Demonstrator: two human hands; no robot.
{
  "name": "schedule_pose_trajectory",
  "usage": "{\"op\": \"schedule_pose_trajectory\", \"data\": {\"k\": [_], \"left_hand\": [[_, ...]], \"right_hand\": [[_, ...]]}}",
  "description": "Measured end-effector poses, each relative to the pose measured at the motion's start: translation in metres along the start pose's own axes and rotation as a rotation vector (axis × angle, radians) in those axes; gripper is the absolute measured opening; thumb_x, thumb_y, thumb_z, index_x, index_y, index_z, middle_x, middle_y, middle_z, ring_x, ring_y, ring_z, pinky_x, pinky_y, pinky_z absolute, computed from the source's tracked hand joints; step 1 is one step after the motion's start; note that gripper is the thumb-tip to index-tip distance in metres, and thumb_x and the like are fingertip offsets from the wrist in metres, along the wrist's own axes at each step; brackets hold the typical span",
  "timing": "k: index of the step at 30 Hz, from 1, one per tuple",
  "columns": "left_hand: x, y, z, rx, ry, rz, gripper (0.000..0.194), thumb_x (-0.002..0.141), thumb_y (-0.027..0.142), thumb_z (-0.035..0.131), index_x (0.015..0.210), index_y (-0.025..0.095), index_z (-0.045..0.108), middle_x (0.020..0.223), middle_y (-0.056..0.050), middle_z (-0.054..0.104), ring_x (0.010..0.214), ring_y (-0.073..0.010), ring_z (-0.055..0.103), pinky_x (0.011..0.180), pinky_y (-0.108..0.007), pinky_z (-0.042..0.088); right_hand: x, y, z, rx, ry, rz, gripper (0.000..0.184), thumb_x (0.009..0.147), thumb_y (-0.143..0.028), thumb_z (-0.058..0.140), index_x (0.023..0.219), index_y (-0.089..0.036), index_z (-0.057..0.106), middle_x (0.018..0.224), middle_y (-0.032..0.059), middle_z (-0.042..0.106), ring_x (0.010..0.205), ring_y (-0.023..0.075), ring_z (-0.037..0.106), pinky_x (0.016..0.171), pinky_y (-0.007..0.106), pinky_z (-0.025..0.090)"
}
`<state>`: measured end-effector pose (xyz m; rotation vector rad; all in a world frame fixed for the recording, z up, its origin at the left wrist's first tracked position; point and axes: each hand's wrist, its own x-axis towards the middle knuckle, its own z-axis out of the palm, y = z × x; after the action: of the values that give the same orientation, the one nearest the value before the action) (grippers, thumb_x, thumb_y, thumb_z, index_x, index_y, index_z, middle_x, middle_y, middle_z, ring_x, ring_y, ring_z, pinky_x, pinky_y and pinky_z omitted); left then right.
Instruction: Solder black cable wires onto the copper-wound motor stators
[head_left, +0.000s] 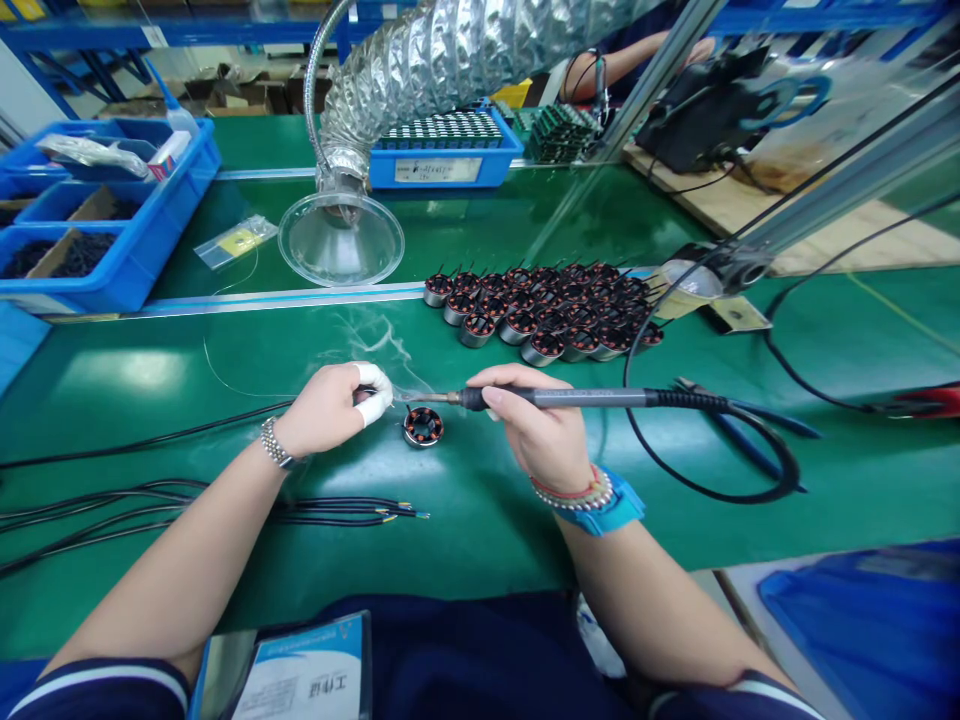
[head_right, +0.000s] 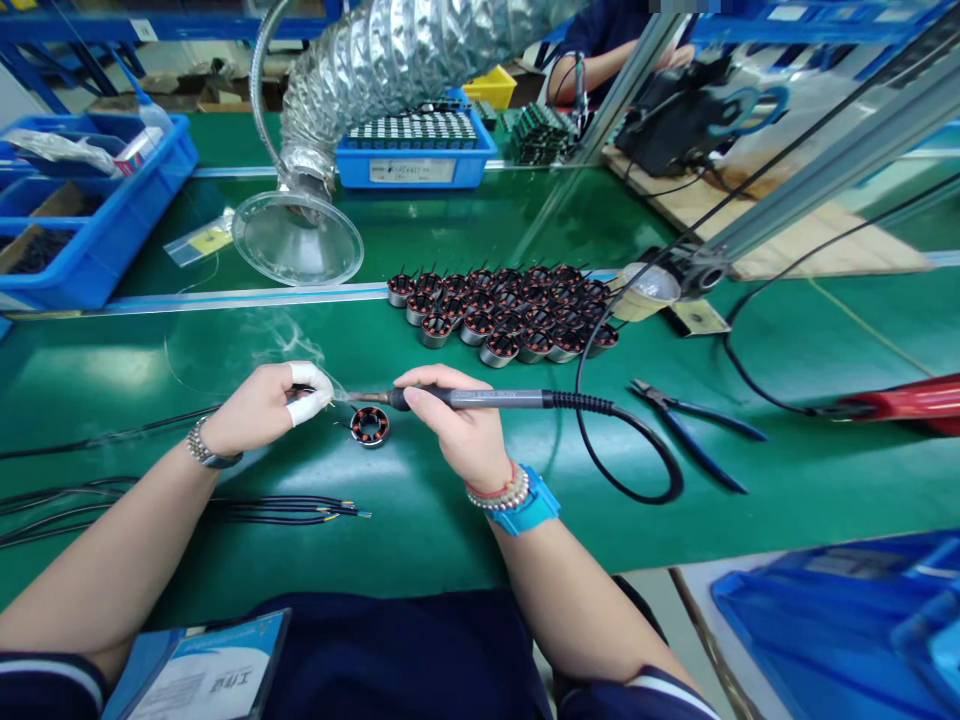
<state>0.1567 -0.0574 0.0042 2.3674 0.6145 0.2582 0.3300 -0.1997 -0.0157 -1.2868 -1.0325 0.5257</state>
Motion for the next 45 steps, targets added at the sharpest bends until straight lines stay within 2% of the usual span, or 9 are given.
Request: {"op": "schedule_pose_trajectory", "data": {"k": [29,38,45], "left_hand": [[0.0023,-0.0016,0.0034,0.063,0.003,0.025,0.015,0.076,0.025,0.048,0.074,0.016,0.061,0.075,-0.001,0.063,0.063,-0.0130,0.054,0.061,-0.024,0.042],[0.0023,-0.0019,0.0032,0.051,-0.007,0.021,0.016,0.076,0.025,0.048,0.074,0.016,0.061,0.076,-0.002,0.063,0.065,-0.0134,0.056,0.062,-0.024,0.044],[0.0020,-0.0014,0.0029,0.046,-0.009,0.012,0.016,0.076,0.026,0.048,0.075,0.016,0.061,0.076,-0.002,0.063,0.064,-0.0133,0.055,0.062,-0.024,0.043]], "right_hand": [[0.0004,-0.0007,0.0006,-0.003,-0.030,-0.002,0.010,0.074,-0.017,0.059,0.076,-0.022,0.068,0.073,-0.0017,0.065,0.067,0.0129,0.058,0.064,0.028,0.046],[0.0013,-0.0002,-0.0037,-0.032,0.042,-0.009,0.012,0.073,-0.025,0.058,0.076,-0.020,0.068,0.070,0.0004,0.064,0.062,0.0136,0.056,0.057,0.028,0.044],[0.0006,-0.0028,-0.0036,-0.106,0.096,-0.077,0.013,0.075,-0.029,0.061,0.086,-0.024,0.068,0.082,0.0025,0.067,0.073,0.0185,0.061,0.069,0.035,0.050]]}}
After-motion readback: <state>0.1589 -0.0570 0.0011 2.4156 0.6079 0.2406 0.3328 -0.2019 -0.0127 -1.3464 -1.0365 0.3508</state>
